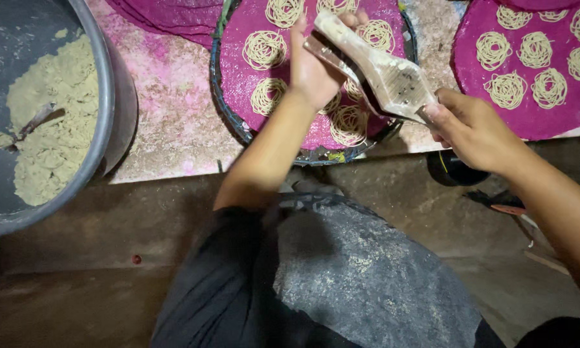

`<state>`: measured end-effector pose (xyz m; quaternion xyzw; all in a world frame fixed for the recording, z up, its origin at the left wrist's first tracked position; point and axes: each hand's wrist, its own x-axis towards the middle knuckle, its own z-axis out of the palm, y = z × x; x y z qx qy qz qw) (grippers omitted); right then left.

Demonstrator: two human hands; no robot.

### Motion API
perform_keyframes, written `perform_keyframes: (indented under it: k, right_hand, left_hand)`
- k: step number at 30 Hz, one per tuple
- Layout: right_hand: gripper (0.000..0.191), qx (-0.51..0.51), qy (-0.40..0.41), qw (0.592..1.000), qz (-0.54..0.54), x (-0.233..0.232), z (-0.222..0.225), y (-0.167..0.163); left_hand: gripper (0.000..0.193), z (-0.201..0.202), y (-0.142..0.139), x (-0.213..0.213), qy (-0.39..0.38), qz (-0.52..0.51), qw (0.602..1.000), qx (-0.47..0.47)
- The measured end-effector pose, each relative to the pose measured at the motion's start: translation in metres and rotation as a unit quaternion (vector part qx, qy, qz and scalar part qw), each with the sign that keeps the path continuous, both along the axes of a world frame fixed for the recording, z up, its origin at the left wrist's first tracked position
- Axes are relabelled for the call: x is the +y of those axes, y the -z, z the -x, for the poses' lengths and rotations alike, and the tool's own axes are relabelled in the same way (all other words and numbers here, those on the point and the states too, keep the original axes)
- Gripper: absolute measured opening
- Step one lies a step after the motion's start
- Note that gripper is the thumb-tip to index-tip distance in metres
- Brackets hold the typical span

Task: The person scoops dough from a large basin into a handheld wooden press, squeezes the press to extrude strands of dough in a circular nest onto a pink tray, and repeats the cycle, filling trays with dough nests.

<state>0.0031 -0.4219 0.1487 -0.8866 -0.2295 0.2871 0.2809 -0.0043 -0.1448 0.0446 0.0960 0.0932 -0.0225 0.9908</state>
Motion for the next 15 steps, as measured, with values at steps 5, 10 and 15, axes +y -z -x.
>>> perform_keyframes:
  k: [5,10,15]
  right_hand:
    - [0.041,0.008,0.003,0.999,-0.050,-0.013,-0.002,0.013]
    - [0.041,-0.015,0.056,0.991,-0.119,-0.017,0.000,0.035]
    - [0.061,0.015,0.111,0.946,-0.303,-0.043,0.008,0.065]
  left_hand:
    - [0.072,0.020,0.050,-0.006,0.236,-0.430,0.867,0.086]
    - [0.067,0.039,0.068,-0.004,0.169,-0.569,0.805,-0.015]
    - [0.049,0.086,0.033,0.018,0.074,-0.877,0.475,-0.007]
